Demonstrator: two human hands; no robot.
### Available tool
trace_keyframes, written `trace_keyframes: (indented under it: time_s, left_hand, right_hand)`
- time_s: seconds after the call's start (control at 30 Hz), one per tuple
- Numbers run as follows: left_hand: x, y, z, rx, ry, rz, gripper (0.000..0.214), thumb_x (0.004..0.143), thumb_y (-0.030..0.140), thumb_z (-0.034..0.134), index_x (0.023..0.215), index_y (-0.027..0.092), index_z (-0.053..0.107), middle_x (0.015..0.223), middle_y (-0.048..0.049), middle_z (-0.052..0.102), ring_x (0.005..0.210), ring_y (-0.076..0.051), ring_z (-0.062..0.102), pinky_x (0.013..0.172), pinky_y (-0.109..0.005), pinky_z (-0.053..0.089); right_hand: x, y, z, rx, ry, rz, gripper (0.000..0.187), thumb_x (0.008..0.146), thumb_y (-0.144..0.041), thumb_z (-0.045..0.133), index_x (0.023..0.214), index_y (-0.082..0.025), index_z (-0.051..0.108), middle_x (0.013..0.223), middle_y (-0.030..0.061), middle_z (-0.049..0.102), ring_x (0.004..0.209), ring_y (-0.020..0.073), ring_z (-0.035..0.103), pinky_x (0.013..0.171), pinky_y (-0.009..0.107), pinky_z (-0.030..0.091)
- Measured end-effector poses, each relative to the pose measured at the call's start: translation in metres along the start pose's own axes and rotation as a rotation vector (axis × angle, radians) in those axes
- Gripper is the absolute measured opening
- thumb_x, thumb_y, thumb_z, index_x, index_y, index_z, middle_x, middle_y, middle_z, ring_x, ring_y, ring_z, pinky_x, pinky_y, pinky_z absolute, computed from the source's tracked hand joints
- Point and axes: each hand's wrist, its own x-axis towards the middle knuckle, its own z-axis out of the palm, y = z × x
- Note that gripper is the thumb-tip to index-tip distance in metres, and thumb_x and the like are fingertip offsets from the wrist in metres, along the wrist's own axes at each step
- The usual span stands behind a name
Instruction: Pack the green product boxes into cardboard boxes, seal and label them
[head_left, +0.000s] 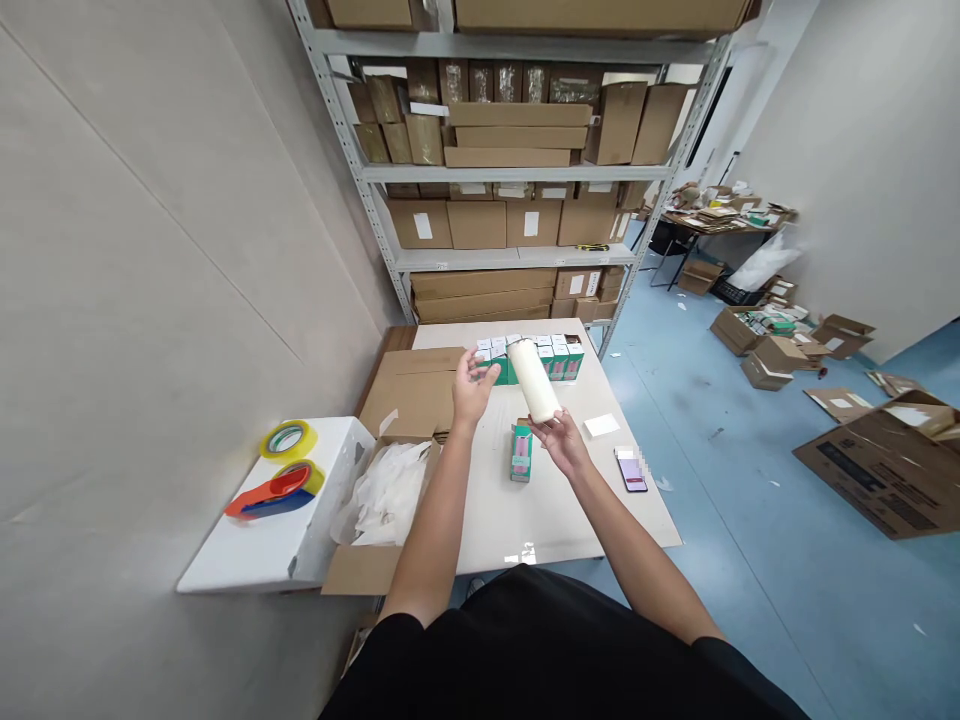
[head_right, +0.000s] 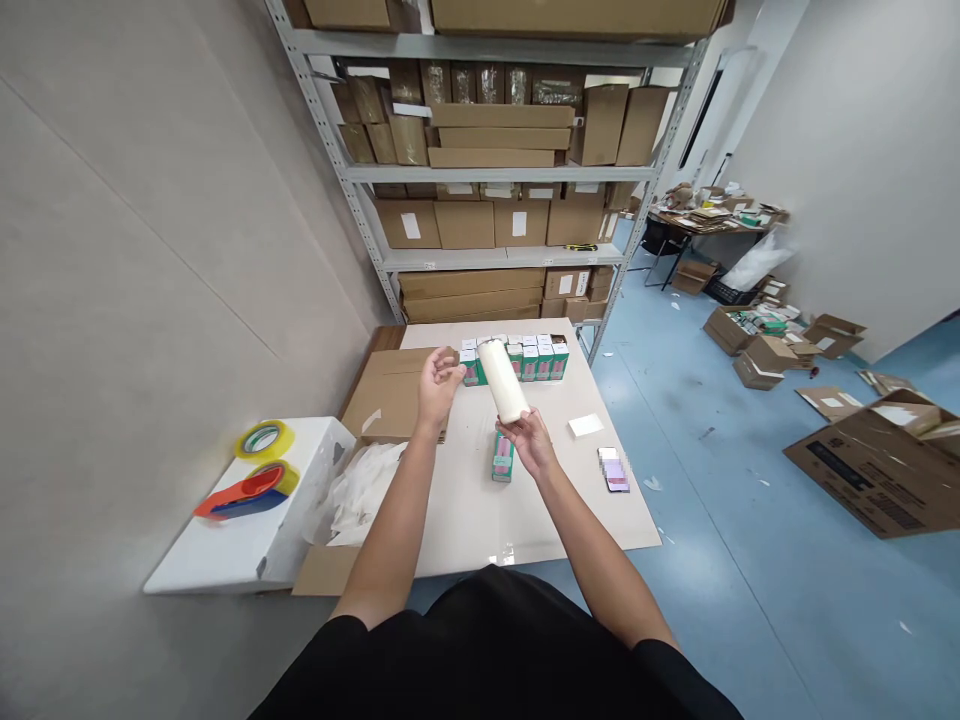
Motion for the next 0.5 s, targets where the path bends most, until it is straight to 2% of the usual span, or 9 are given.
trace_keyframes:
  time_s: [0.07,0.13,0.2,0.3,0.37,0.43,0.5]
  left_hand:
    - [-0.010,-0.002,0.012,-0.082,-0.051,-0.079,0.082,0.085,0.055,0.082,0.154,0.026,0.050,0.129,-0.0126,0.065,0.101,-0.019,0.069,0.094,-0.036,0.057]
    - [-0.016,0.000,0.021,-0.153,-0.109,-0.095,0.086,0.083,0.055,0.084,0.155,0.027,0.048,0.130,-0.0121,0.064,0.103,-0.020,0.069,0.093,-0.034,0.057]
    - [-0.017,0.005,0.024,-0.218,-0.116,-0.086,0.093,0.079,0.054,0.088,0.157,0.027,0.045,0.127,-0.0110,0.066,0.106,-0.021,0.069,0.093,-0.034,0.056]
    - [-0.010,0.010,0.018,-0.273,-0.112,-0.108,0.106,0.071,0.050,0.095,0.159,0.026,0.041,0.114,-0.0079,0.070,0.102,-0.022,0.071,0.093,-0.033,0.056]
    - [-0.005,0.012,0.010,-0.305,-0.152,-0.138,0.110,0.069,0.047,0.096,0.160,0.025,0.038,0.109,-0.0069,0.072,0.101,-0.023,0.071,0.094,-0.035,0.055]
    - [-0.003,0.011,0.002,-0.349,-0.211,-0.168,0.111,0.070,0.047,0.096,0.161,0.025,0.036,0.110,-0.0077,0.074,0.103,-0.024,0.072,0.096,-0.037,0.055]
    - [-0.003,0.010,-0.004,-0.396,-0.265,-0.194,0.112,0.071,0.048,0.094,0.162,0.023,0.034,0.113,-0.0096,0.075,0.106,-0.026,0.072,0.098,-0.040,0.055]
  right_hand:
    - [0.000,0.006,0.010,-0.074,0.026,-0.126,0.056,0.069,-0.037,0.089,0.112,-0.028,0.054,0.102,0.0018,0.073,0.096,0.0241,0.075,0.091,0.042,0.062]
    - [0.000,0.015,0.018,-0.159,0.057,-0.205,0.064,0.066,-0.033,0.092,0.116,-0.028,0.053,0.103,0.0004,0.073,0.096,0.0212,0.073,0.095,0.040,0.059]
    - [0.001,0.025,0.025,-0.231,0.067,-0.257,0.067,0.065,-0.032,0.093,0.118,-0.028,0.051,0.106,0.0006,0.072,0.099,0.0200,0.071,0.096,0.039,0.058]
    - [0.001,0.037,0.030,-0.301,0.046,-0.291,0.071,0.064,-0.033,0.093,0.119,-0.029,0.049,0.110,0.0009,0.069,0.103,0.0204,0.069,0.094,0.038,0.057]
    - [0.001,0.040,0.031,-0.349,0.020,-0.288,0.076,0.062,-0.034,0.095,0.122,-0.031,0.047,0.111,0.0011,0.067,0.105,0.0215,0.068,0.094,0.038,0.057]
    - [0.002,0.038,0.031,-0.386,-0.034,-0.263,0.081,0.061,-0.038,0.095,0.126,-0.031,0.048,0.116,0.0029,0.067,0.109,0.0240,0.067,0.095,0.039,0.057]
    - [0.003,0.034,0.030,-0.399,-0.105,-0.212,0.080,0.067,-0.046,0.091,0.133,-0.031,0.049,0.121,0.0053,0.068,0.113,0.0267,0.067,0.098,0.042,0.056]
